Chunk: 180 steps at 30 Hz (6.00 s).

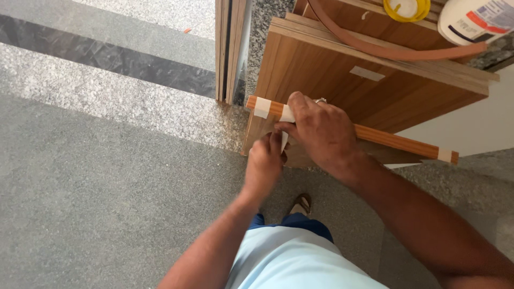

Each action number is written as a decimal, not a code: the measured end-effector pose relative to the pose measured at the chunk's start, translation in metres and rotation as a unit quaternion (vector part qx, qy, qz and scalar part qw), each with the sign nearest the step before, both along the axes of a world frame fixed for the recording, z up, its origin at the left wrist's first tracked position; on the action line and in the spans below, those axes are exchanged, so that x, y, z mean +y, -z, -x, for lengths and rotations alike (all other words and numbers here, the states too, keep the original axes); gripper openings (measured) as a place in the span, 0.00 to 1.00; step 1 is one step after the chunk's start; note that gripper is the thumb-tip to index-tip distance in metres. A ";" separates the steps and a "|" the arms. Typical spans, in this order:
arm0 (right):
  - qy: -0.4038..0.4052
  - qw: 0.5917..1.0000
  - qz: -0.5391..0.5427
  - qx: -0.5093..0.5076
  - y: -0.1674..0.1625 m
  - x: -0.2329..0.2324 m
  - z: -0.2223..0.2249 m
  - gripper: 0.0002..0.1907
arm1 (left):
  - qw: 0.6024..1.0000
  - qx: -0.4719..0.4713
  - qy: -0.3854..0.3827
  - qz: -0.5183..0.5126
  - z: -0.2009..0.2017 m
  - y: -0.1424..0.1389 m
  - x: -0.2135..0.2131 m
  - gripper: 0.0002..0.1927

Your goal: The person assembles a wooden cabinet by attaching a curved wooden trim to the top edge of a door panel. They apply adhesive to the trim, position it on the panel, and secure it with masking tape. The person then places the door panel onto the cabinet frame and adjusts the trim.

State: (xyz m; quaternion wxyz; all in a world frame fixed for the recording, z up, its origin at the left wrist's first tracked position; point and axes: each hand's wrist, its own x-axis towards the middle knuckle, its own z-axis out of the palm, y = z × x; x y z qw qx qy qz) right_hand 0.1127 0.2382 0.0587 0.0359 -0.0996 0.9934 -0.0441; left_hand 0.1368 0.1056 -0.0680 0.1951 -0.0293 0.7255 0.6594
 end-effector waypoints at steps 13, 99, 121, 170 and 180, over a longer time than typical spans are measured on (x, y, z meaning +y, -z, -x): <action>-0.065 0.981 0.182 -0.001 -0.025 0.053 -0.025 0.35 | 0.980 0.106 0.141 -0.095 -0.051 -0.054 -0.013 0.12; 0.064 0.861 0.503 -0.044 -0.011 0.119 -0.042 0.13 | 0.964 0.249 0.082 -0.036 -0.063 -0.093 0.058 0.18; 0.184 0.771 0.430 -0.431 0.026 0.161 0.043 0.17 | 0.994 -0.082 0.006 -0.076 -0.034 -0.062 0.091 0.24; -0.007 0.896 0.442 -0.048 -0.023 0.183 -0.053 0.08 | 0.872 0.485 0.042 0.048 -0.076 -0.113 0.119 0.14; 0.095 0.854 0.455 -0.235 -0.011 0.204 0.007 0.14 | 0.994 -0.018 0.007 -0.105 -0.073 -0.077 0.140 0.17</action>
